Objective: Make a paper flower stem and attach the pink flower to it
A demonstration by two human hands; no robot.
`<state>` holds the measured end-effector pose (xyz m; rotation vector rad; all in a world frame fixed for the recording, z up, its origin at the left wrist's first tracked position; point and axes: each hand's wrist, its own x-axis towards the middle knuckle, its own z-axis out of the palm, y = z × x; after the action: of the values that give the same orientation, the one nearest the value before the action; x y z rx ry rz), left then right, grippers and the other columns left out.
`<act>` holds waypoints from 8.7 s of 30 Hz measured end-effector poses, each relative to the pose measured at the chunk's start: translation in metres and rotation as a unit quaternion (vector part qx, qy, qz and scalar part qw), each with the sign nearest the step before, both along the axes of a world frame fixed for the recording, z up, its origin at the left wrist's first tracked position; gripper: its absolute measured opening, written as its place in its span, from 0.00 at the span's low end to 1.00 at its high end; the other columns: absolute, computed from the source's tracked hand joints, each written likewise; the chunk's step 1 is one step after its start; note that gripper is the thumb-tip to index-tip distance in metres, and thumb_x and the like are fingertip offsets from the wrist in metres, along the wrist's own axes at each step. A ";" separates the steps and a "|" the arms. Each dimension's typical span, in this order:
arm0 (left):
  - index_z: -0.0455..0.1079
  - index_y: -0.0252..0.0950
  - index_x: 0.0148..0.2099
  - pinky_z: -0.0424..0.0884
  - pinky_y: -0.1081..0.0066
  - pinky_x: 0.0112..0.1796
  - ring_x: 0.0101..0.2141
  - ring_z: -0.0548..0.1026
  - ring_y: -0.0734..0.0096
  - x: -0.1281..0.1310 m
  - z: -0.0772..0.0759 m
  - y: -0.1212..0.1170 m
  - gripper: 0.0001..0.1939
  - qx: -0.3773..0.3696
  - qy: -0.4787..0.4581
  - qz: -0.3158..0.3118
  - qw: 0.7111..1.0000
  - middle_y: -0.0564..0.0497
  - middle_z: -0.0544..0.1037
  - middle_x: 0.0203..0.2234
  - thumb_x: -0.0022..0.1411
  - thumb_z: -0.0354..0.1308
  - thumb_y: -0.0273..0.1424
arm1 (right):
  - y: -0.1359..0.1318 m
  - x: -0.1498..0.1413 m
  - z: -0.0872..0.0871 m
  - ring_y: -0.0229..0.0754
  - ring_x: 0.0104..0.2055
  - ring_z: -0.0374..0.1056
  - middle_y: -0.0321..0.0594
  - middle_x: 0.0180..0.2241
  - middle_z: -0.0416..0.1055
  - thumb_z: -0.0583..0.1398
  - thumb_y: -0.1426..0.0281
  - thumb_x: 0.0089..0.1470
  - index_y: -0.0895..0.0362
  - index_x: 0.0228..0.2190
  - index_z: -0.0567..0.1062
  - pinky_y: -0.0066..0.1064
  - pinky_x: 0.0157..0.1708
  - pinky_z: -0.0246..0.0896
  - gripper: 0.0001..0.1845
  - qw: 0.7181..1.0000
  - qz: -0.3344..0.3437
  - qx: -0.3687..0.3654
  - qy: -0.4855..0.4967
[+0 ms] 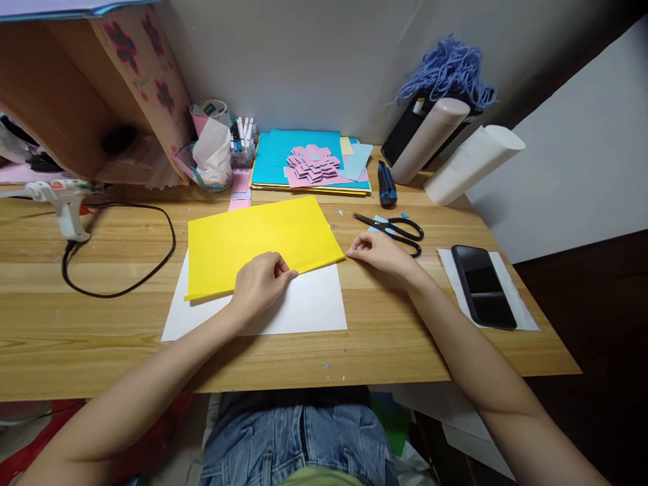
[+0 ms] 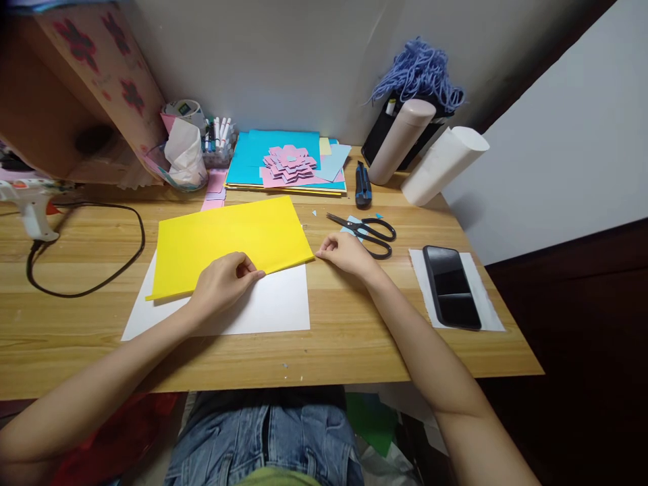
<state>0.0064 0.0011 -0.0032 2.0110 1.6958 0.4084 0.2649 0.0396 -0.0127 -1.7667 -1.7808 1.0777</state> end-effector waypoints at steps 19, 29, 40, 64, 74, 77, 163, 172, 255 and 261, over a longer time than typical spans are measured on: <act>0.67 0.38 0.29 0.58 0.71 0.26 0.28 0.70 0.69 -0.002 0.001 -0.001 0.09 0.025 0.026 -0.049 0.998 0.52 0.75 0.27 0.57 0.54 0.38 | -0.027 -0.049 -0.003 0.40 0.32 0.64 0.44 0.30 0.71 0.50 0.75 0.58 0.59 0.29 0.74 0.30 0.28 0.56 0.13 0.839 0.332 0.390 -0.183; 0.71 0.34 0.33 0.57 0.69 0.26 0.26 0.68 0.68 -0.001 0.008 -0.007 0.12 0.136 0.212 -0.224 0.942 0.46 0.73 0.27 0.61 0.46 0.25 | -0.027 -0.051 -0.002 0.41 0.32 0.63 0.44 0.30 0.70 0.49 0.75 0.58 0.58 0.29 0.72 0.30 0.27 0.54 0.14 0.842 0.346 0.355 -0.214; 0.68 0.33 0.32 0.56 0.69 0.25 0.27 0.68 0.67 0.003 0.009 -0.008 0.10 0.117 0.257 -0.210 0.936 0.46 0.71 0.27 0.58 0.46 0.20 | -0.024 -0.052 -0.006 0.42 0.33 0.60 0.44 0.30 0.67 0.50 0.74 0.57 0.58 0.30 0.69 0.31 0.32 0.56 0.08 0.874 0.312 0.339 -0.156; 0.68 0.34 0.29 0.54 0.69 0.24 0.26 0.68 0.68 -0.003 0.024 -0.005 0.09 0.068 0.253 -0.189 0.946 0.47 0.72 0.27 0.57 0.47 0.22 | -0.018 -0.054 -0.010 0.42 0.36 0.59 0.42 0.32 0.65 0.50 0.75 0.58 0.56 0.30 0.65 0.34 0.37 0.55 0.06 0.935 0.268 0.229 -0.030; 0.68 0.33 0.29 0.56 0.70 0.25 0.26 0.67 0.69 -0.027 0.020 -0.018 0.12 0.088 0.266 -0.190 0.941 0.46 0.72 0.27 0.59 0.45 0.21 | -0.018 -0.054 -0.009 0.43 0.35 0.60 0.42 0.31 0.65 0.50 0.75 0.58 0.56 0.30 0.65 0.35 0.37 0.56 0.06 0.935 0.271 0.228 -0.024; 0.69 0.33 0.31 0.58 0.70 0.27 0.27 0.68 0.69 -0.044 0.014 -0.021 0.12 0.117 0.259 -0.208 0.936 0.46 0.73 0.27 0.60 0.45 0.22 | -0.019 -0.054 -0.010 0.43 0.35 0.60 0.43 0.32 0.65 0.50 0.74 0.58 0.56 0.30 0.65 0.36 0.37 0.56 0.06 0.934 0.271 0.229 -0.028; 0.68 0.35 0.34 0.60 0.66 0.30 0.30 0.67 0.66 -0.025 -0.004 -0.022 0.09 0.160 0.102 -0.095 0.977 0.48 0.71 0.29 0.62 0.49 0.31 | -0.024 -0.051 -0.010 0.45 0.36 0.61 0.44 0.32 0.66 0.51 0.74 0.57 0.56 0.31 0.67 0.36 0.35 0.58 0.06 0.915 0.278 0.287 -0.044; 0.66 0.35 0.36 0.61 0.67 0.31 0.31 0.67 0.67 -0.031 -0.017 -0.026 0.08 0.177 0.090 -0.082 0.977 0.48 0.71 0.30 0.64 0.47 0.30 | -0.024 -0.051 -0.011 0.45 0.35 0.60 0.43 0.31 0.66 0.52 0.75 0.57 0.56 0.30 0.67 0.37 0.35 0.58 0.06 0.920 0.272 0.281 -0.039; 0.62 0.37 0.33 0.57 0.70 0.28 0.29 0.66 0.67 -0.062 0.000 0.025 0.10 0.124 0.104 -0.158 0.974 0.50 0.70 0.28 0.50 0.47 0.18 | -0.023 -0.049 -0.009 0.42 0.33 0.67 0.40 0.29 0.71 0.58 0.75 0.53 0.55 0.32 0.75 0.34 0.32 0.62 0.06 0.935 0.149 0.323 -0.013; 0.62 0.37 0.33 0.58 0.70 0.29 0.29 0.66 0.69 -0.061 0.003 0.014 0.06 0.087 0.015 -0.199 0.976 0.51 0.69 0.29 0.57 0.53 0.35 | -0.023 -0.051 -0.008 0.42 0.33 0.65 0.41 0.29 0.70 0.56 0.74 0.54 0.55 0.31 0.75 0.35 0.32 0.62 0.08 0.929 0.159 0.331 -0.037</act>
<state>-0.0548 0.0152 0.0000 2.4247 1.2617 0.3967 0.2136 0.0164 -0.0205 -1.1425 -2.1871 0.4132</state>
